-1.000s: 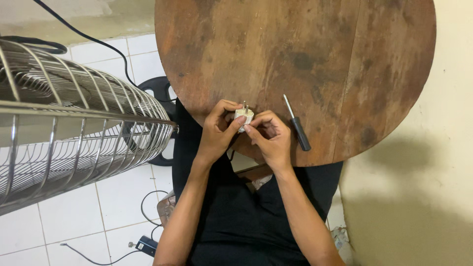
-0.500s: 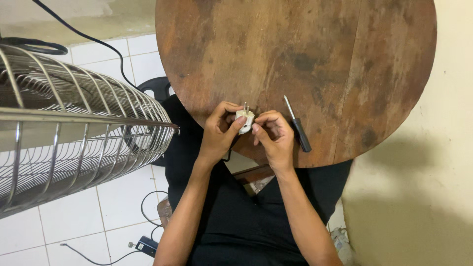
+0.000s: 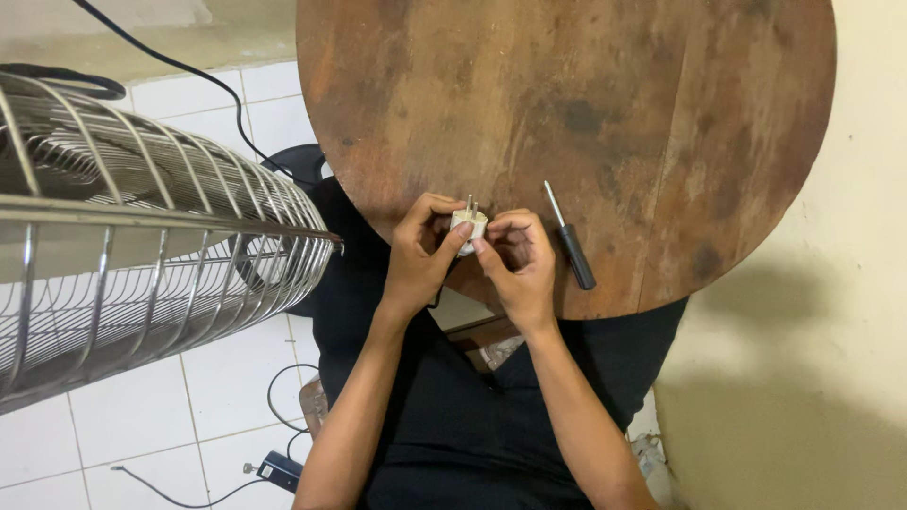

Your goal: The person uses a screwdriver to open and adjust a white electrical plug, then removes the control box from a standing fan and tightens screws on its casing. The plug and control box are handled separately on a round wooden table.

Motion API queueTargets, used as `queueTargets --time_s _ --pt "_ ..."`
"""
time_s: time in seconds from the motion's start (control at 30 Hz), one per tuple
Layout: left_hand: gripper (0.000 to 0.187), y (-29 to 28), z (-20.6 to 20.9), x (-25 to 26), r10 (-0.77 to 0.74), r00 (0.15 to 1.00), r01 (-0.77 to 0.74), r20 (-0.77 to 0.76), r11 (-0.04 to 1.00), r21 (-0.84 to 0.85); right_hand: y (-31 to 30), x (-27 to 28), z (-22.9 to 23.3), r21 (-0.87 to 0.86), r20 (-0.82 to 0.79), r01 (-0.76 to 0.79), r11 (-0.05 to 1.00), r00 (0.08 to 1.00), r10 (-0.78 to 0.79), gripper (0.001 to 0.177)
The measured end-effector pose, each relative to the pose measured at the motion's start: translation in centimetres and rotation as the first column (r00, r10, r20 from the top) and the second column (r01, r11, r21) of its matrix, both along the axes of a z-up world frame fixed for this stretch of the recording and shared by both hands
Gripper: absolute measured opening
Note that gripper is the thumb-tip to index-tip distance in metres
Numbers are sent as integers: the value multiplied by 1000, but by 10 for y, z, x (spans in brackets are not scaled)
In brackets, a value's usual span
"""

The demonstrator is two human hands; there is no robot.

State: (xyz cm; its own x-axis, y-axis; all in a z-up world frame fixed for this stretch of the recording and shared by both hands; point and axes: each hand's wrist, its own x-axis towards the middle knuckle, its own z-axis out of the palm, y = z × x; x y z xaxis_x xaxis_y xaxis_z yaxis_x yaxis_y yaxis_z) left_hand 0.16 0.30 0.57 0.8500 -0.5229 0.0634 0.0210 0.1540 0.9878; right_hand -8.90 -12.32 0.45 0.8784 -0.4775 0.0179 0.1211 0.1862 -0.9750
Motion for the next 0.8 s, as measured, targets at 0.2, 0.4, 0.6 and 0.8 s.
queueTargets --time_s 0.2,0.4,0.6,0.8 --pt "16 -4 3 7 -13 981 8 -193 1000 -28 -3 2 1 51 14 -4 999 1000 4 29" --pt "20 -9 7 3 29 964 -18 -264 999 46 -5 3 5 67 49 -54 996 997 51 35" --pt "21 -5 6 10 -32 962 45 -270 998 45 -2 3 4 39 8 -24 999 1000 24 33" --pt "20 -10 13 10 -30 981 35 -192 999 25 -3 4 6 61 57 -21 998 998 17 38"
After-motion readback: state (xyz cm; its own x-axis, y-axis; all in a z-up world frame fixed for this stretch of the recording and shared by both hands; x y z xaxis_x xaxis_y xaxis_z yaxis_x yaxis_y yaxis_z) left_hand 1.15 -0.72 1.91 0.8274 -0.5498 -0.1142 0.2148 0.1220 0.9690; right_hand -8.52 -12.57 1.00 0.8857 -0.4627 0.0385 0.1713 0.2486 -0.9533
